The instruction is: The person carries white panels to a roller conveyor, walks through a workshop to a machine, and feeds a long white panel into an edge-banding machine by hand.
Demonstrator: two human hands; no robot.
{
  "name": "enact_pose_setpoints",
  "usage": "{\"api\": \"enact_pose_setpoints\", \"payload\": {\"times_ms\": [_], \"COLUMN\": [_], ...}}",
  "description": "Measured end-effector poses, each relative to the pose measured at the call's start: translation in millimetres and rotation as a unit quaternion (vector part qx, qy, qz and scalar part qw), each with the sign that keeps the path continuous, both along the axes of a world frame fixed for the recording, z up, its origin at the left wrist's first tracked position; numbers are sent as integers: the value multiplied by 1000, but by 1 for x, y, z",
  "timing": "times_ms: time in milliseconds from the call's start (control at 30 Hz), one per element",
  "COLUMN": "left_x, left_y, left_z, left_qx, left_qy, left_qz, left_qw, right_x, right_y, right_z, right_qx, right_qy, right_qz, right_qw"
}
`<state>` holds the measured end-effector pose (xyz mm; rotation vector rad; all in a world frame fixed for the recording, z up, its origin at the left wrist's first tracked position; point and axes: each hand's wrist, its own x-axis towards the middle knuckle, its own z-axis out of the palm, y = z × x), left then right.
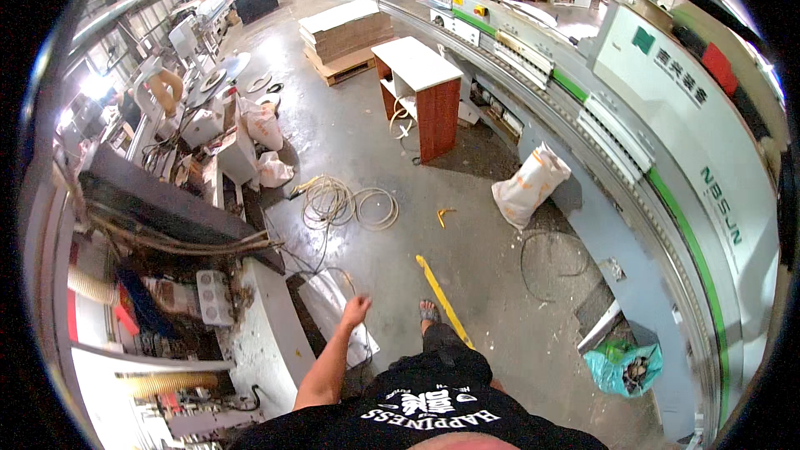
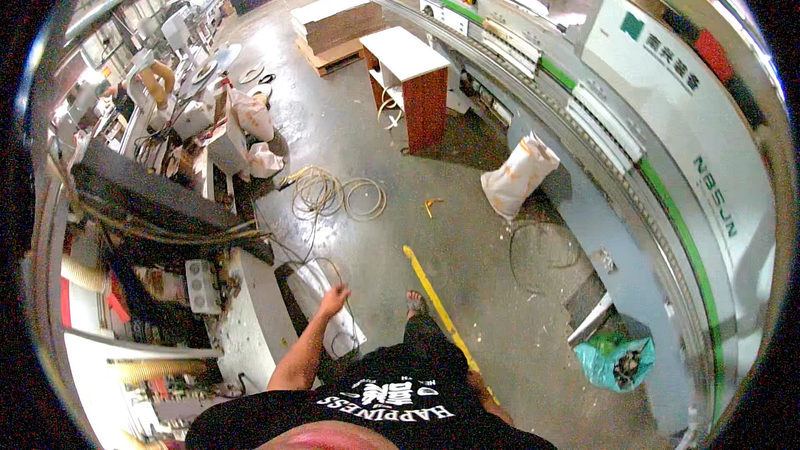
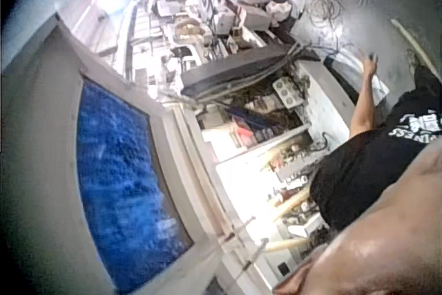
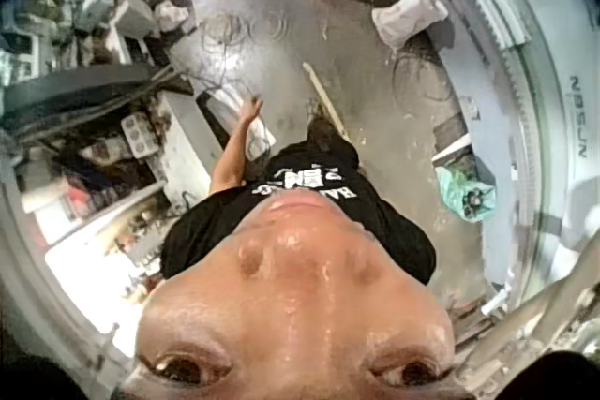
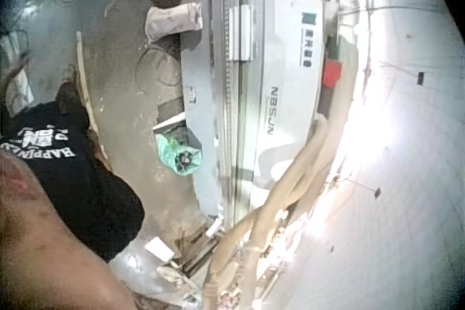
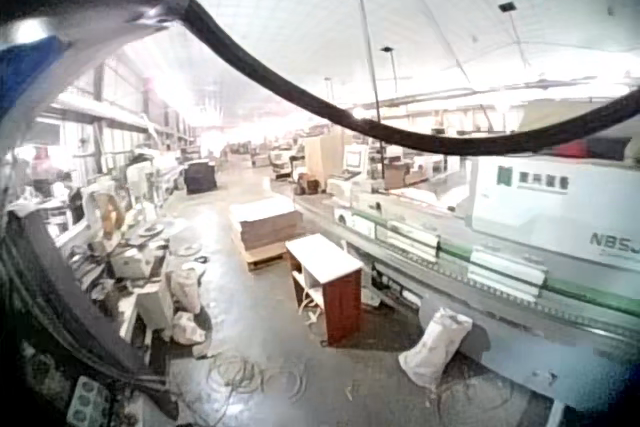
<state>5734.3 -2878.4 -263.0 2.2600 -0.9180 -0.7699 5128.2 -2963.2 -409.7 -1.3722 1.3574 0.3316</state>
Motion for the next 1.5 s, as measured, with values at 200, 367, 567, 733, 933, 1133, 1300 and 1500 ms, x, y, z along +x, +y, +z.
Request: {"api": "enact_pose_setpoints", "payload": {"times_ms": [200, 367, 567, 733, 933, 1133, 1300, 1500], "left_x": [80, 123, 266, 477, 794, 949, 1038, 1099], "left_y": [103, 78, 18, -83, -346, -623, -704, -660], "left_z": [-22, -37, -44, -48, -47, 34, -9, -65], "left_qx": [181, 142, 162, 127, 1, -166, -68, 303], "left_qy": [312, 334, 325, 297, 149, 179, 89, 217], "left_qz": [159, 321, 348, 267, 232, 139, 64, -58], "left_qw": [919, 875, 864, 908, 961, 960, 992, 926], "right_x": [230, 388, 658, 816, 880, 878, 991, 1262], "right_y": [-216, -443, -599, -615, -636, -639, -737, -959], "right_z": [10, 35, 105, 152, 102, 45, 30, 12], "right_qx": [-44, -59, -130, -137, -76, 37, 82, -7], "right_qy": [67, -71, -195, -125, -163, 9, 27, -186], "right_qz": [465, -21, -89, -11, -57, 130, 12, 26], "right_qw": [882, 996, 968, 983, 982, 991, 996, 982]}}
